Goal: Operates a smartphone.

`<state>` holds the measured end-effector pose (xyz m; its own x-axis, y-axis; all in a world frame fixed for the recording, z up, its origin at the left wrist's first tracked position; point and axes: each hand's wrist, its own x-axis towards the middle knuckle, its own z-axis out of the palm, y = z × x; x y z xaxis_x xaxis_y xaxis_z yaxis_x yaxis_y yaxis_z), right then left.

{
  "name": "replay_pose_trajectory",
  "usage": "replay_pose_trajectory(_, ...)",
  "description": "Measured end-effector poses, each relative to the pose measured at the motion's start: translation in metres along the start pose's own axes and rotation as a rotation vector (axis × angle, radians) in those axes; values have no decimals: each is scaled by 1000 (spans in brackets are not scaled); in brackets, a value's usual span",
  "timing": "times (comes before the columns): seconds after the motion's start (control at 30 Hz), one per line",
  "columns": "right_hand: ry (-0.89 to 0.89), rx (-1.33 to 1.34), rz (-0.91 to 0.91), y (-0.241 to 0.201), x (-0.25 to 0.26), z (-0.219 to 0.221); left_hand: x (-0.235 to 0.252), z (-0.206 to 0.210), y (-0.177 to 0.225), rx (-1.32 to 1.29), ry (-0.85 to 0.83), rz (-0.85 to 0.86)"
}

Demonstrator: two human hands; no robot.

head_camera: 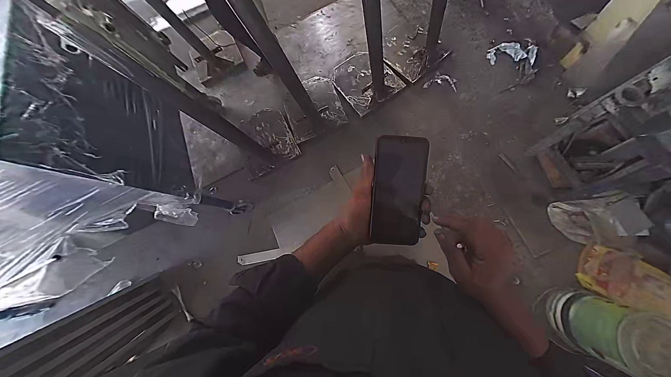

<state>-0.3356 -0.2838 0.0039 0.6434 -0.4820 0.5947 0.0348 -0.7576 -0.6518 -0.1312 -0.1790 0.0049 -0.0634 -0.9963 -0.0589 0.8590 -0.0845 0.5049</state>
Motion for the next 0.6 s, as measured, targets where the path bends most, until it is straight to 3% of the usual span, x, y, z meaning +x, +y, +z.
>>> replay_pose_trajectory(0.13, -47, -160, -207, -9, -3, 0, 1, -1, -6, -3, -47, 21)
replay_pose_trajectory(0.33, -206, -304, -349, -18, 0, -1, 0, -5, -10, -32, -94, -21)
replay_pose_trajectory(0.4, -232, -374, -330, -19, 3, -1, -1, -4, -12, -1, -85, -10)
replay_pose_trajectory(0.5, -159, -467, -166, -19, 8, -1, -5, -1, -19, 51, 0, 16)
replay_pose_trajectory(0.6, -45, -462, -7, -16, 11, -10, 1, -1, -27, -18, -113, -75)
